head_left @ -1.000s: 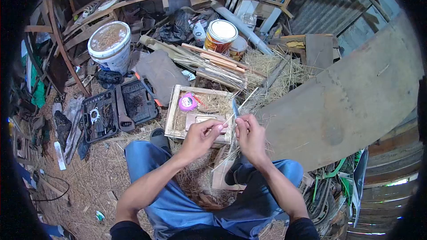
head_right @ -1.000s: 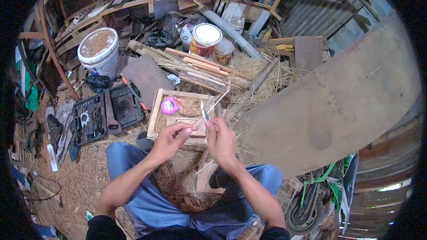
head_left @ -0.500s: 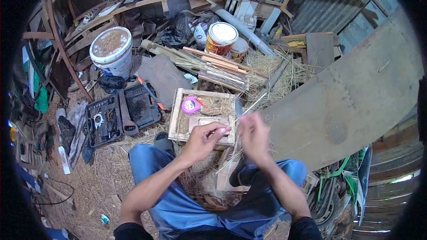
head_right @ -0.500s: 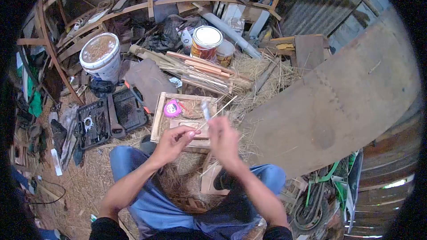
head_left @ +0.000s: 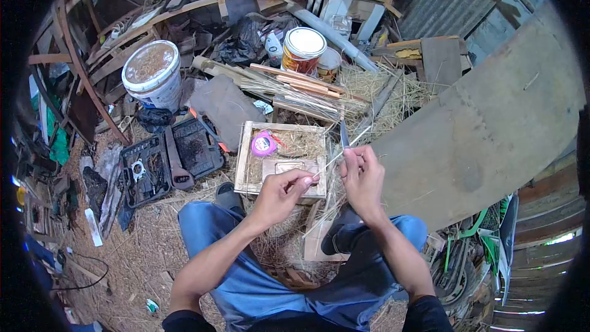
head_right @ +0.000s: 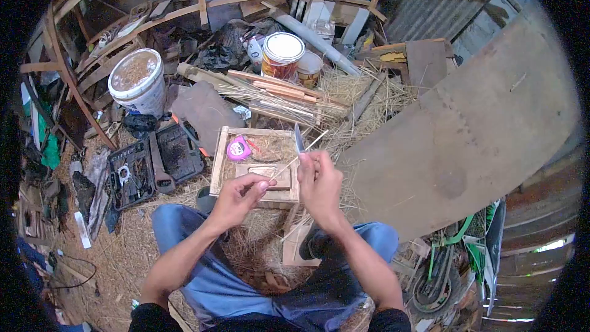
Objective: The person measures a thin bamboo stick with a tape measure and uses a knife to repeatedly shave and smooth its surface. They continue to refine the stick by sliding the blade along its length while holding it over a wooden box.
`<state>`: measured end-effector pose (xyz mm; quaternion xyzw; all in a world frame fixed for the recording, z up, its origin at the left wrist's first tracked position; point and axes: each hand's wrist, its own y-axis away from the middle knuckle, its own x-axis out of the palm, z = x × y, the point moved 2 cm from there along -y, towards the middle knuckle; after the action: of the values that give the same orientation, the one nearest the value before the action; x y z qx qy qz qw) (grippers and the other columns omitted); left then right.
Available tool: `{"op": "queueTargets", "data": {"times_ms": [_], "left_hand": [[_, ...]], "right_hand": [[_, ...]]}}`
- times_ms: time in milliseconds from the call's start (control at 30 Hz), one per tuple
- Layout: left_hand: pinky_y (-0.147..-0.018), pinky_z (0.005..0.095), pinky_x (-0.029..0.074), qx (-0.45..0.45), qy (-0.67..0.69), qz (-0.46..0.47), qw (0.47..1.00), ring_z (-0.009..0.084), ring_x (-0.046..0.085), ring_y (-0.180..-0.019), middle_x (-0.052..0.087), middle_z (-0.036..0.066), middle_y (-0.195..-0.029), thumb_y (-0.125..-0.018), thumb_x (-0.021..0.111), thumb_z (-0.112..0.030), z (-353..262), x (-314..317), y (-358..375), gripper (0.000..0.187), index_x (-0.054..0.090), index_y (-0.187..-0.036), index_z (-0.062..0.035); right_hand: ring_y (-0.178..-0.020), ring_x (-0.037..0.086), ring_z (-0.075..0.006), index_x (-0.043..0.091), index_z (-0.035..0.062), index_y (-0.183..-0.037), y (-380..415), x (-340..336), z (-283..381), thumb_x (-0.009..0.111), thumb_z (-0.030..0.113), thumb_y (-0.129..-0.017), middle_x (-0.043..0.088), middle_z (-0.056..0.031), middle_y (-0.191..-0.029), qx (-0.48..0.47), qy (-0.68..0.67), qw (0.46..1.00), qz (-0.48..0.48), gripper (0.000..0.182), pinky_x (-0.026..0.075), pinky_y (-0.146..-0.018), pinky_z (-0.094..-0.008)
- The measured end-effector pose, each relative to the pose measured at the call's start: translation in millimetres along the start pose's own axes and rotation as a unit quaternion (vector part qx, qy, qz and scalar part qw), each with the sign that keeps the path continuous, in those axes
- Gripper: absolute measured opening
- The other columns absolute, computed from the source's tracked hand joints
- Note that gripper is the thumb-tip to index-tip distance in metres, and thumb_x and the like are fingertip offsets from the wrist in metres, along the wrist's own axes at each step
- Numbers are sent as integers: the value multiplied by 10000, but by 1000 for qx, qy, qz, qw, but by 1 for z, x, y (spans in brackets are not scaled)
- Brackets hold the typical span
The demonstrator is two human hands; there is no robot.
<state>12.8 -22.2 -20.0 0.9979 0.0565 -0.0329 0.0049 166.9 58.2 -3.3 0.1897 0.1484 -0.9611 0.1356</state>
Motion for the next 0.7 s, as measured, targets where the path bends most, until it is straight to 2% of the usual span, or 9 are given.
{"op": "queueTargets", "data": {"times_ms": [67,133,200,267,333,400,467,600,700], "left_hand": [[-616,211,409,17,10,-8,1000,33,483,-702,649,17,-801,-940,546,-143,-1,4,-1,198,644,-1028,5],[-613,212,407,15,-7,-9,1000,35,481,-701,643,14,-793,-939,546,-134,0,0,-4,192,644,-1023,8],[-608,214,405,7,-6,-4,1000,35,477,-696,637,12,-787,-940,544,-132,-4,-2,-2,190,645,-1018,8],[-603,215,402,-1,5,1,1000,34,473,-692,631,10,-780,-941,541,-131,0,0,0,188,646,-1013,9],[-586,215,393,37,5,-8,999,35,455,-669,614,1,-760,-946,533,-133,6,-1,-4,194,644,-1018,8],[-557,210,367,31,11,-14,999,34,432,-635,563,-20,-723,-948,538,-175,2,-1,-4,210,647,-1015,-8],[-527,205,341,22,23,-15,999,33,410,-602,511,-41,-685,-950,544,-216,4,-2,0,228,650,-1012,-24],[-521,197,314,35,38,1,999,30,395,-594,483,-47,-672,-961,525,-224,8,-4,-1,243,647,-1018,-21],[-568,206,370,-13,65,16,998,36,424,-635,529,-26,-696,-954,519,-121,2,-4,-1,195,646,-1030,4]], "right_hand": [[-509,563,-108,542,26,-894,7,5,-3,525,130,-935,571,-51,-577,-64,80,994,37,113,445,-481,-266],[-486,536,-100,532,16,-883,9,11,3,525,142,-943,549,-39,-553,-101,54,992,61,139,425,-464,-260],[-505,567,-116,539,6,-879,-4,-1,9,527,121,-935,565,-57,-564,-23,41,999,-14,129,438,-478,-266],[-510,572,-119,534,-2,-864,1,1,6,530,115,-934,566,-70,-567,2,46,999,-5,136,438,-484,-263],[-507,560,-108,529,-3,-860,18,19,-2,532,116,-936,565,-77,-567,-126,39,990,39,140,422,-474,-256],[-506,553,-109,533,-6,-871,12,13,1,532,100,-931,559,-73,-562,-107,42,992,49,122,425,-478,-258],[-556,627,-291,526,-7,-909,2,5,12,548,115,-921,577,-177,-625,5,45,998,38,125,461,-503,-362],[-503,599,-234,519,-3,-898,9,10,3,540,106,-926,572,-140,-595,-56,33,997,49,115,435,-470,-346],[-506,603,-226,522,1,-894,9,8,5,539,109,-928,576,-133,-587,-13,46,998,28,114,434,-468,-334]]}}
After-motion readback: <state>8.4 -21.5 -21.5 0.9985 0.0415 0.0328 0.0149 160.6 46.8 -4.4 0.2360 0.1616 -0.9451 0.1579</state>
